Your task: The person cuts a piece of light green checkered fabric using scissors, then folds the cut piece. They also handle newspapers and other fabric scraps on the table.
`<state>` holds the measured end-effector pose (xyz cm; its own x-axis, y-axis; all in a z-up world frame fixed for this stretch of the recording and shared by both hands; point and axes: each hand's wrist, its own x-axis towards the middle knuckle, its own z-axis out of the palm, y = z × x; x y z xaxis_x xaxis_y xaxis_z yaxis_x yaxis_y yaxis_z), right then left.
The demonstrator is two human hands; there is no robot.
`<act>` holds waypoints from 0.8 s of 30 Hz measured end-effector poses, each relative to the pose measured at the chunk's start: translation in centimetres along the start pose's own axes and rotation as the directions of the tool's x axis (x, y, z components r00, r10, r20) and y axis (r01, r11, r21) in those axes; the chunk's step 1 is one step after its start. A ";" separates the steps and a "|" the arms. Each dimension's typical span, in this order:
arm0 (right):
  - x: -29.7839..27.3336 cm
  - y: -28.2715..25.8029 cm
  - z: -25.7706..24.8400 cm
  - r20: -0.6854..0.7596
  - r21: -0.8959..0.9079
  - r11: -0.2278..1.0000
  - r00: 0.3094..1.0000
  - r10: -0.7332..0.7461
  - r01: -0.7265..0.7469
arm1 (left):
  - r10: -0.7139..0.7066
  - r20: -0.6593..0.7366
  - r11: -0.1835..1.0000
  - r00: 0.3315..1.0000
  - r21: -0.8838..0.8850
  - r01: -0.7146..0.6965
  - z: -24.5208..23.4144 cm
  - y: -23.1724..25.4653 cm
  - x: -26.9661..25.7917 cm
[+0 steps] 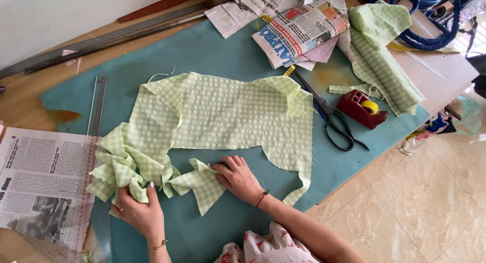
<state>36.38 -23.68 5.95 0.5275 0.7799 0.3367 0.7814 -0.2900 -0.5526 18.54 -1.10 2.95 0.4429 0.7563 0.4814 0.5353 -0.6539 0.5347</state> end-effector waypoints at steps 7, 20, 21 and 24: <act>0.1 -0.5 -0.4 -0.002 0.020 1.000 1.000 0.022 -0.022 | -0.015 -0.003 1.000 1.000 -0.013 0.015 0.6 -1.3 -0.4; -0.3 0.5 0.0 -0.060 0.115 0.993 0.998 -0.014 0.021 | -0.427 -0.228 0.776 0.875 -0.589 0.225 1.2 -3.5 -1.9; -0.3 0.4 0.1 -0.049 0.130 0.991 0.998 -0.031 0.037 | -0.434 -0.247 0.783 0.866 -0.578 0.228 1.1 -4.0 -2.0; -0.2 0.3 0.1 -0.052 0.150 0.988 0.998 -0.017 0.025 | -0.632 -0.151 0.524 0.760 -0.805 0.276 0.9 -4.2 -1.7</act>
<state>36.50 -23.91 5.62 0.5307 0.7549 0.3854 0.7352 -0.1838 -0.6524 16.16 0.36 -0.77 -0.1103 0.9850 0.1330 -0.1763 -0.1511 0.9727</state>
